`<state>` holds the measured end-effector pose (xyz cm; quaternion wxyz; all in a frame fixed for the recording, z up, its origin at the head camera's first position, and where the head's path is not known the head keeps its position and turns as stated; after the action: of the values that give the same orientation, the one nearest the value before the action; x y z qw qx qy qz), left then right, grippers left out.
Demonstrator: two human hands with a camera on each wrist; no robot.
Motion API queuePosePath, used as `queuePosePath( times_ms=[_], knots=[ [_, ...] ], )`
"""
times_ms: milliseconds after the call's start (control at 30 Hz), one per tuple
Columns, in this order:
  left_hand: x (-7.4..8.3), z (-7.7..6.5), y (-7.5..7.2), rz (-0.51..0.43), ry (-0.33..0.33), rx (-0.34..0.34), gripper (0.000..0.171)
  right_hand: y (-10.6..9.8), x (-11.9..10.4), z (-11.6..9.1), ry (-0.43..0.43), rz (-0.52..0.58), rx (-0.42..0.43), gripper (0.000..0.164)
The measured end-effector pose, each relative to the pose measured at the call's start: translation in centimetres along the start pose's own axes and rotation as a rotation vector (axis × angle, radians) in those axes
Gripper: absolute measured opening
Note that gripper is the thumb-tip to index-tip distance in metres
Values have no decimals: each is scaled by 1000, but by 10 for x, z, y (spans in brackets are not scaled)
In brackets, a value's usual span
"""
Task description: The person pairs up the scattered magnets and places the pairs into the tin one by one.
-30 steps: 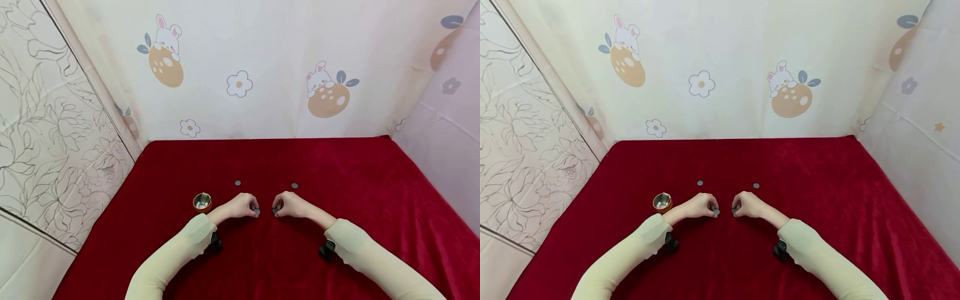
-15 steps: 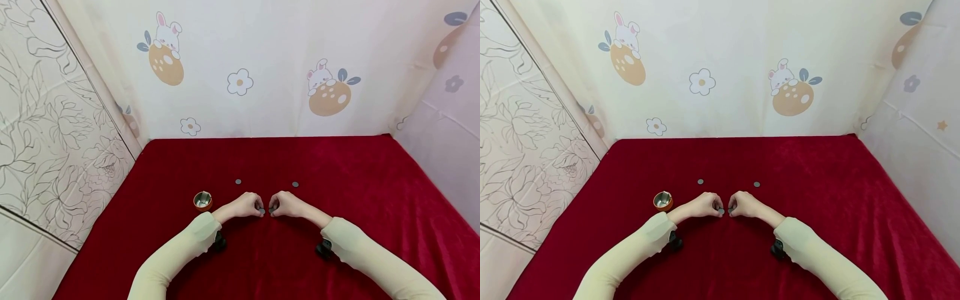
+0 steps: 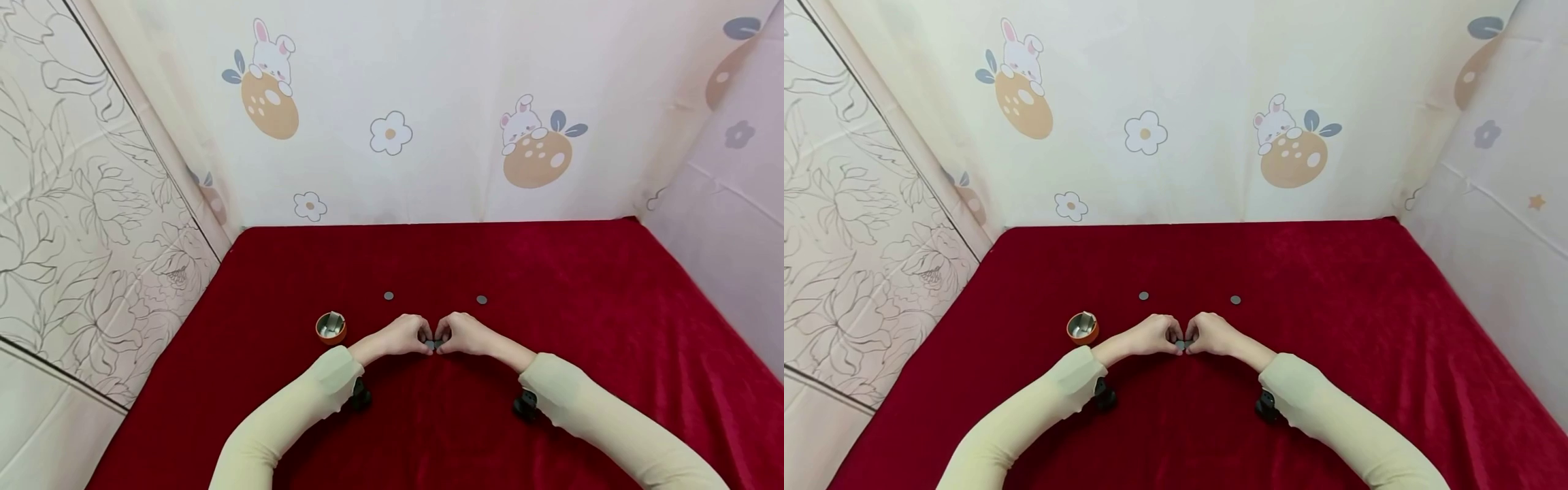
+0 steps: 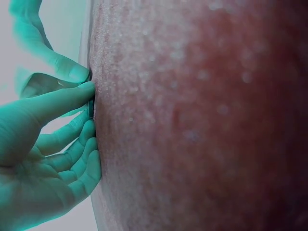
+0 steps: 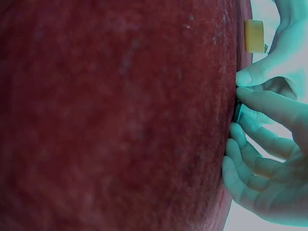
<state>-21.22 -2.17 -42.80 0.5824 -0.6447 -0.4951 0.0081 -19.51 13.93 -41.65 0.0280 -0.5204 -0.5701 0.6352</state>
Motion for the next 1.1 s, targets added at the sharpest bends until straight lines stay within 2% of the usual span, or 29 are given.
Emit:
queuePosePath(
  times_ms=[167, 367, 533, 833, 1100],
  knots=[
    [1, -1, -1, -7, 8, -8, 20, 2, 0, 0, -6, 2, 7, 11],
    [-3, -10, -3, -75, 8, 9, 26, 1, 1, -1, -9, 35, -14, 15],
    [-5, -24, -6, -113, 39, 40, 26, 0, 0, -3, -3, 56, -27, 19],
    [-9, -53, -11, -88, 96, 118, 24, 5, 0, -2, -37, 54, -14, 24],
    [-14, -79, -14, -128, 132, 207, 28, 8, -3, 1, -45, 50, -9, 25]
  ],
)
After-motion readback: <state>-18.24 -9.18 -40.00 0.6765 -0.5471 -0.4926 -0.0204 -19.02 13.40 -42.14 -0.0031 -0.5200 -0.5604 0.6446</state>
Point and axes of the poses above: each hand's wrist, its own z-axis towards the middle knuckle, its own y-axis out of the palm, x = y × z, the point moved 1 cm from there along z, towards the middle knuckle, and after that the axes turned 13 degrees about -x, right-handed, at the moved point
